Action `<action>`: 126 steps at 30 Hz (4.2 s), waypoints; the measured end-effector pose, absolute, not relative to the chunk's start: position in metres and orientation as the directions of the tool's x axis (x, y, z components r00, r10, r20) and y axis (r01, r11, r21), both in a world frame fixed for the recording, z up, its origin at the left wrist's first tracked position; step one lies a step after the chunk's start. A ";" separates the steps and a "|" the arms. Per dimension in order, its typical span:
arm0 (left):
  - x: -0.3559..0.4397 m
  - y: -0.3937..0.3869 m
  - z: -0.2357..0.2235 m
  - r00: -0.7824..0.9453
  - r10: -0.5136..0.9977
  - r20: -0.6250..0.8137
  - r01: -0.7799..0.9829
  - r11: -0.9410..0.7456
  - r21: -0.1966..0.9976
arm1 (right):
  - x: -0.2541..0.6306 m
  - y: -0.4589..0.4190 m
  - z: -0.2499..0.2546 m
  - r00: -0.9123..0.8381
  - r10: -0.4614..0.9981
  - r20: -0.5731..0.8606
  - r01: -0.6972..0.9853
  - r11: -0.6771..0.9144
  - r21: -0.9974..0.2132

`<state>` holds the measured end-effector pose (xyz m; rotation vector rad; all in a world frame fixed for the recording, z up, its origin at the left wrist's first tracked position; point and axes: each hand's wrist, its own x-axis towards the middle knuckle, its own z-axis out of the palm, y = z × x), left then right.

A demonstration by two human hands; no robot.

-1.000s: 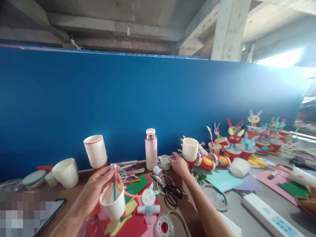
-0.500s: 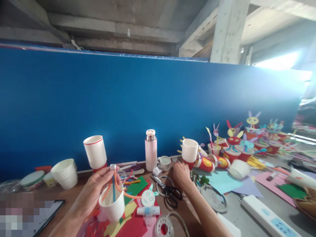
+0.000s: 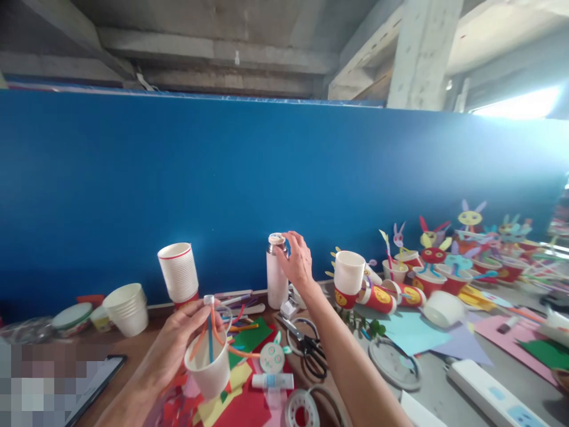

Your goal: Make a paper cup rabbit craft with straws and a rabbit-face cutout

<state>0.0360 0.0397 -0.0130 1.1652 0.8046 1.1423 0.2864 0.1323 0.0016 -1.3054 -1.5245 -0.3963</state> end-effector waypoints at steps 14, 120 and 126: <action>0.034 0.041 -0.020 0.311 0.947 0.075 -0.242 0.003 0.970 | 0.296 0.150 0.015 -0.040 0.607 0.794 0.906 0.357 -0.227; 0.031 0.037 -0.006 0.301 0.946 0.124 -0.281 -0.037 0.959 | 0.349 0.094 -0.024 0.131 0.991 -0.037 0.945 -0.113 0.306; 0.031 0.037 -0.008 0.310 0.942 0.125 -0.283 -0.034 0.959 | 0.346 0.093 -0.021 0.125 0.992 -0.030 0.941 -0.109 0.319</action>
